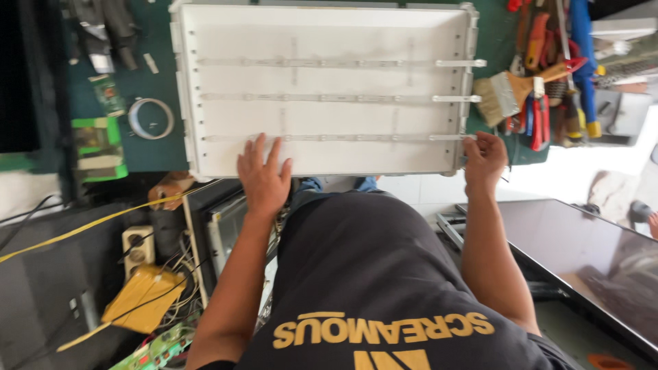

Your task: The person removes led strips from the back of a panel and then uses a probe or tool to work on the wiring of a single led strip.

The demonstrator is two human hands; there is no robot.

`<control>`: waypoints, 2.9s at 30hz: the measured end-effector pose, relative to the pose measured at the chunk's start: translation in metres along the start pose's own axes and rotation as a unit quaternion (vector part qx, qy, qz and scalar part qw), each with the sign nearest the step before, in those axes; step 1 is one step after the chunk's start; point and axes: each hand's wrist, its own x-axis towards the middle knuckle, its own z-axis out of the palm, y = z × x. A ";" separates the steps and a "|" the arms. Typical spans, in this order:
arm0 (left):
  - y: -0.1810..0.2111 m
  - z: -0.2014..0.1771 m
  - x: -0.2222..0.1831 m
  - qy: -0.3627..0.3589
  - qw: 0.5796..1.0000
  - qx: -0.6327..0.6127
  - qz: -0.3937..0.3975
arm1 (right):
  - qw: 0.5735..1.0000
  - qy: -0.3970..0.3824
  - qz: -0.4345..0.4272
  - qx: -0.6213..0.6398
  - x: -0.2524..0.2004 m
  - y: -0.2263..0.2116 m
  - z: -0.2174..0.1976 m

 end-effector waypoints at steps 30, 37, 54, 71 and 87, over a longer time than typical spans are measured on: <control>0.011 -0.012 -0.002 -0.019 0.998 0.022 -0.054 | 0.999 -0.030 0.007 -0.043 -0.001 -0.011 0.003; 0.016 -0.014 -0.003 -0.014 0.999 0.007 -0.041 | 0.990 -0.048 0.099 -0.085 -0.012 -0.033 -0.007; 0.015 -0.020 0.003 -0.027 0.998 -0.002 -0.055 | 0.764 -0.330 -0.486 -0.267 0.040 -0.118 0.110; 0.015 -0.021 0.001 -0.060 0.996 -0.030 -0.066 | 0.739 -0.315 -0.535 -0.261 0.087 -0.130 0.149; 0.017 -0.011 0.001 -0.012 0.998 -0.006 -0.067 | 0.751 -0.336 -0.504 -0.262 0.102 -0.131 0.170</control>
